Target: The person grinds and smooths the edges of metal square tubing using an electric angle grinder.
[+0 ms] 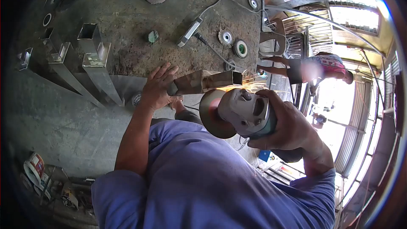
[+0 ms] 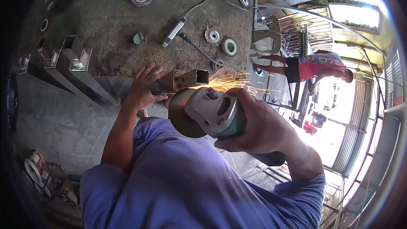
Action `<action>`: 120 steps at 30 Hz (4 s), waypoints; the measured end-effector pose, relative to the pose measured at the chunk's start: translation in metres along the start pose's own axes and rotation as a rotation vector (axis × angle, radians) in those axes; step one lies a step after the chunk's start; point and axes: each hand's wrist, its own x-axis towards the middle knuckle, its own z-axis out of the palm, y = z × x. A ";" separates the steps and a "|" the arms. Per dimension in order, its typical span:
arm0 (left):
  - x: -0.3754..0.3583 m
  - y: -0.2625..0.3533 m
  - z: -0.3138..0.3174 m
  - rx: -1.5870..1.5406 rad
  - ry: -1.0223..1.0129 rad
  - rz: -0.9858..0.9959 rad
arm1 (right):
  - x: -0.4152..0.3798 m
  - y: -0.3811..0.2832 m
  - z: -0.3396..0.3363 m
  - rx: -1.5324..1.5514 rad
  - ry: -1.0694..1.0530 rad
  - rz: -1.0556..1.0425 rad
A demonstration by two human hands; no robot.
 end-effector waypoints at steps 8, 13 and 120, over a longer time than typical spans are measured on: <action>-0.001 0.001 -0.003 0.001 -0.022 -0.020 | 0.003 -0.003 -0.006 0.004 -0.030 -0.030; 0.000 0.002 -0.003 0.006 -0.015 -0.025 | 0.005 -0.006 -0.008 0.046 -0.049 -0.013; 0.096 0.231 0.070 -0.322 -0.124 -0.439 | 0.058 0.374 0.013 1.788 0.259 -1.080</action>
